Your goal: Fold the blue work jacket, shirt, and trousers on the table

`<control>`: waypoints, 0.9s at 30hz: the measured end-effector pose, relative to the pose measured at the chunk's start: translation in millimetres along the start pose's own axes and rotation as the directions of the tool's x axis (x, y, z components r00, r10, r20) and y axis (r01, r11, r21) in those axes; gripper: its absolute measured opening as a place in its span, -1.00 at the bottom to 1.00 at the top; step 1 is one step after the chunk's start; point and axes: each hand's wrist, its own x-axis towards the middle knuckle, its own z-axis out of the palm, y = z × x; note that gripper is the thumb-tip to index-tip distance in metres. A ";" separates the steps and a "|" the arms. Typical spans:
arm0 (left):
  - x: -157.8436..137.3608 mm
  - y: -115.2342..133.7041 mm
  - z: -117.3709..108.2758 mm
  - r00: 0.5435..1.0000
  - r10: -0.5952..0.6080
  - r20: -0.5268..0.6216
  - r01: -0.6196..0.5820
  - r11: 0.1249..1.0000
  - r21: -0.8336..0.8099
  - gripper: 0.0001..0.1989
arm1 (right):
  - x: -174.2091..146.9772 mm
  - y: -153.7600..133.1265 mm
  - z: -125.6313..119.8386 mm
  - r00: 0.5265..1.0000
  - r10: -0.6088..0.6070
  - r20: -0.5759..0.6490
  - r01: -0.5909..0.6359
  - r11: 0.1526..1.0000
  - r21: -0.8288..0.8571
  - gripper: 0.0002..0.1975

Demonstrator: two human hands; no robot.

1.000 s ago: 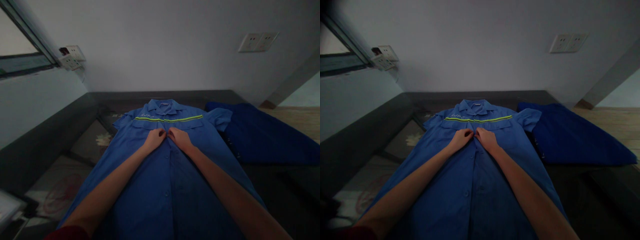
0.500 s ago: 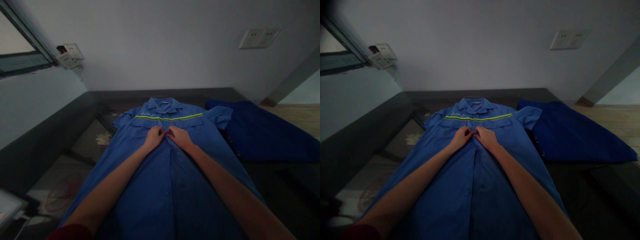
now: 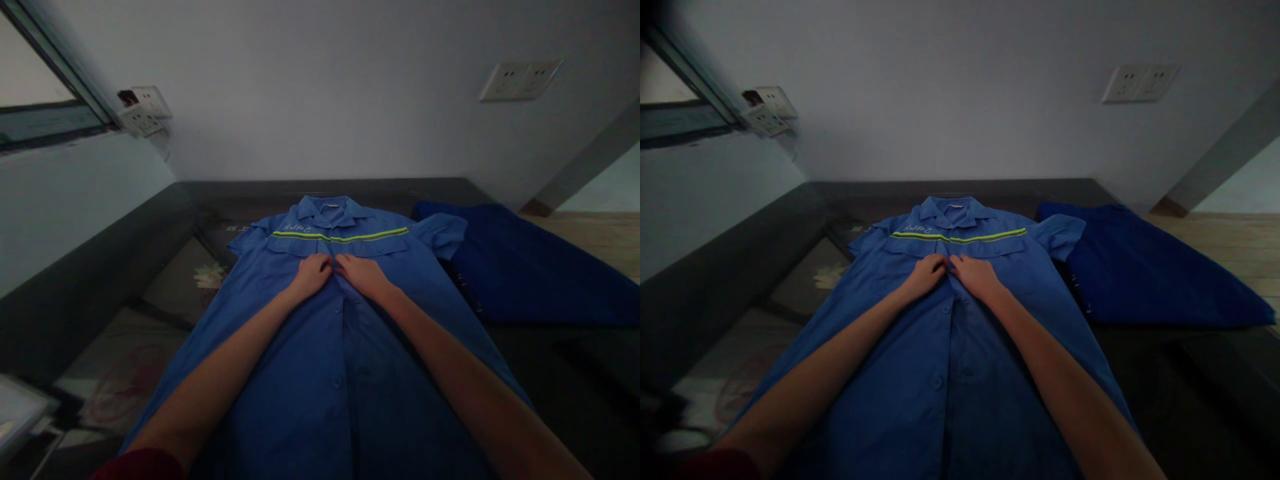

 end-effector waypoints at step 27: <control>-7.7 9.8 -1.5 0.992 0.124 -0.031 -0.120 0.987 0.106 -0.90 | 9.4 39.0 -3.2 0.964 0.222 0.145 -0.249 0.573 0.781 -0.79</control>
